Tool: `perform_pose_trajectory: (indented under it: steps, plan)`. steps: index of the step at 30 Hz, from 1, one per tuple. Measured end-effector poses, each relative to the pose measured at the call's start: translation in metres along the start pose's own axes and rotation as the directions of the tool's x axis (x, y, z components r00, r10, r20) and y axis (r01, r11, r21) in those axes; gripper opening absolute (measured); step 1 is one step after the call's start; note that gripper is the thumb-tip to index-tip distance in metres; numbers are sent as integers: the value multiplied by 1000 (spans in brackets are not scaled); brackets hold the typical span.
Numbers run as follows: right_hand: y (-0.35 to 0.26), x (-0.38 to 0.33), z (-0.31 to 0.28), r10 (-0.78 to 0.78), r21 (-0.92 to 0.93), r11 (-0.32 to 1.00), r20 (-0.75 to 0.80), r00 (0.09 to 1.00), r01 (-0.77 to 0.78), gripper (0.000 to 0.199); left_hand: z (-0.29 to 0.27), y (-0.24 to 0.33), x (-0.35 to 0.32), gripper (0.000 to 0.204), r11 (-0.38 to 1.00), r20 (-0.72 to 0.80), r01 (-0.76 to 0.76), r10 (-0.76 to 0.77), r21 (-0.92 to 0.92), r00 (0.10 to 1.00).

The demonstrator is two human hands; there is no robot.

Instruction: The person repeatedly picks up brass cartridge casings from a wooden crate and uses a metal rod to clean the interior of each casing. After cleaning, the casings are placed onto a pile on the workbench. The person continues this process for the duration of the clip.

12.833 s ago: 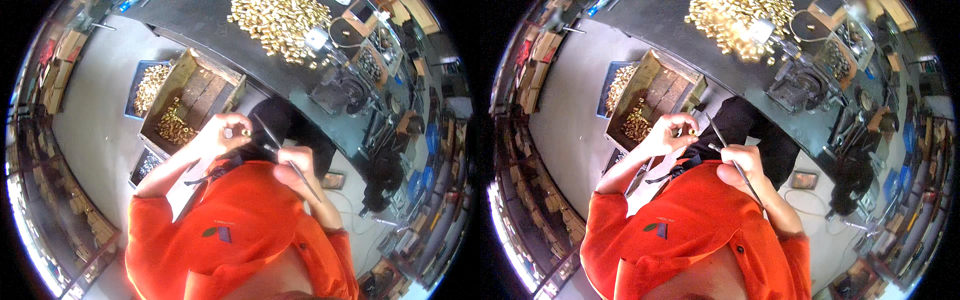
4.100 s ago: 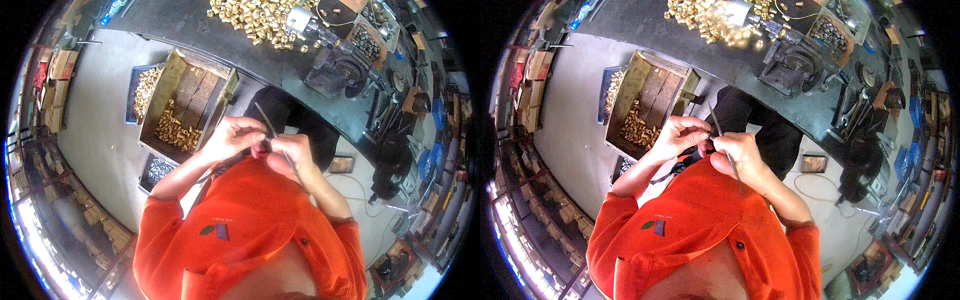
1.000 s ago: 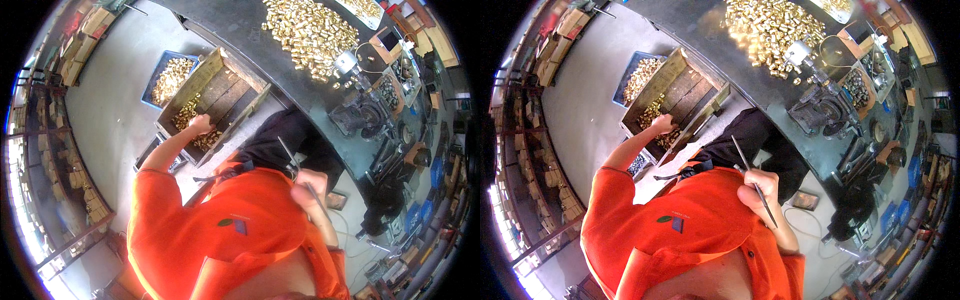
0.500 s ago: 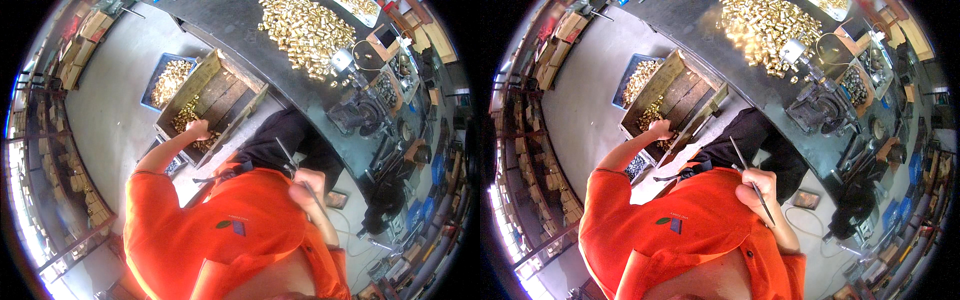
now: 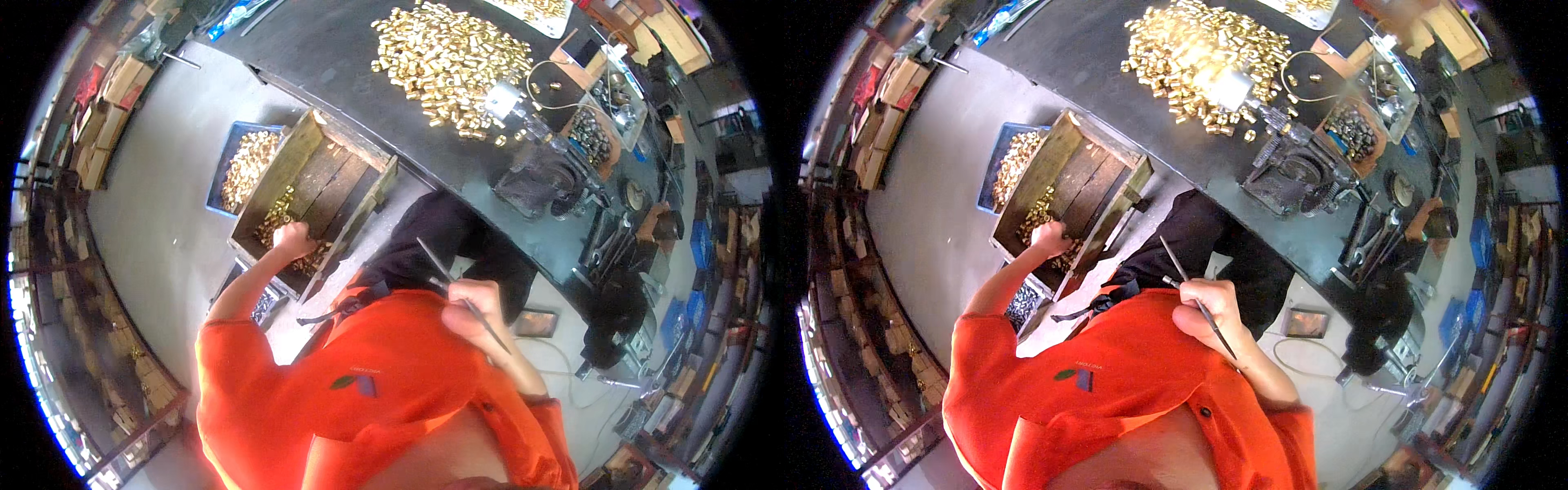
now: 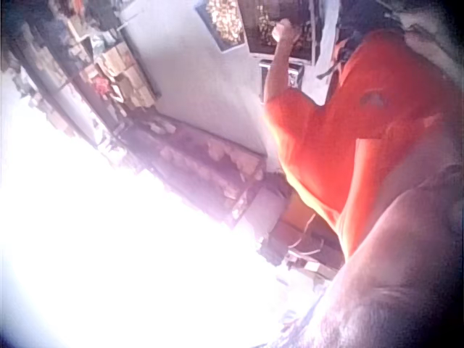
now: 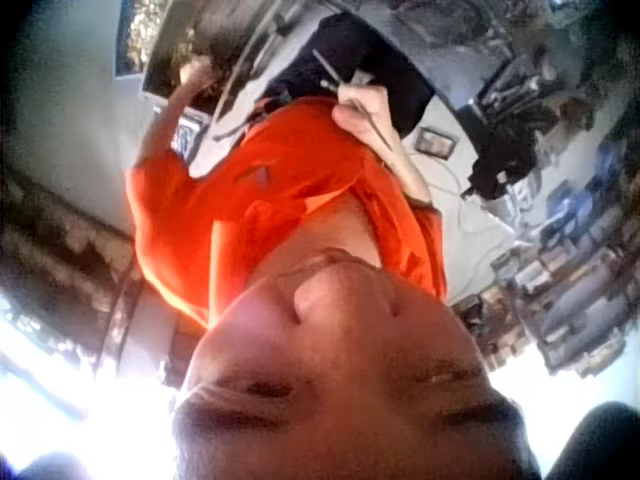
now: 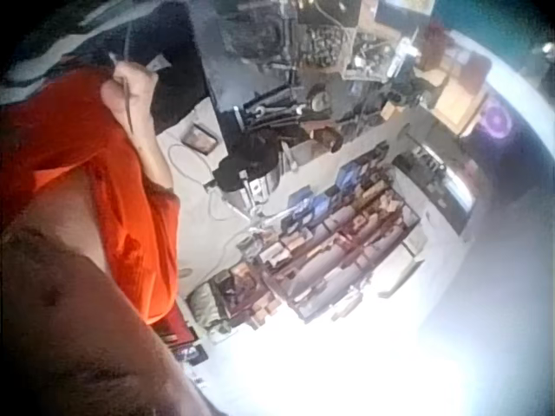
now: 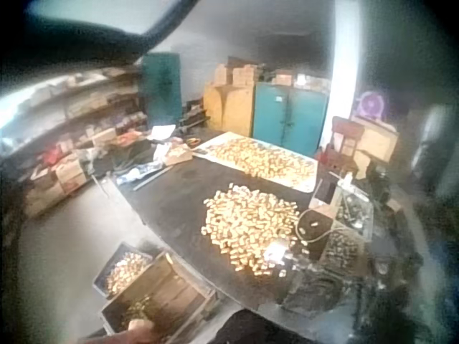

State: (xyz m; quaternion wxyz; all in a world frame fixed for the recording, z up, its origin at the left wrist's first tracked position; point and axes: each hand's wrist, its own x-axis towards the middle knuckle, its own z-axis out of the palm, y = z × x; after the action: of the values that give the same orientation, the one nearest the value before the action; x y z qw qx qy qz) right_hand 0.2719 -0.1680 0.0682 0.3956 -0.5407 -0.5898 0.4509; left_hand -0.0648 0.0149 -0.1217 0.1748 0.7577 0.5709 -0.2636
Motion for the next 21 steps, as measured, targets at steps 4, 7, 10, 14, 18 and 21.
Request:
perform_pose_trajectory:
  steps: [4, 7, 10, 14, 18, 21]
  plan:
    - [2, 1, 0, -23, -27, 999, -12, 1000, 23, 25, -43, 0, -1, 29, 336, 12, -25, 107, -942, 994]
    - [-3, 6, -1, -32, -41, 999, 7, 999, 33, 25, -102, 52, -44, 27, 8, -224, -241, 332, -971, 916]
    - [-3, 12, -2, -78, -54, 995, 39, 996, 80, 27, -120, 102, -73, 31, -231, -269, -161, 581, -959, 768]
    - [-7, 14, -5, -98, -105, 990, -8, 995, 96, 28, -114, 153, -96, 26, -371, -68, 281, 700, -885, 711]
    - [-5, 14, -5, -109, -135, 985, -17, 994, 105, 26, -97, 159, -97, 33, -380, -83, 267, 696, -886, 714]
    - [-1, 16, -2, -121, -146, 982, -22, 992, 117, 24, -104, 158, -102, 35, -343, -112, 168, 664, -924, 739]
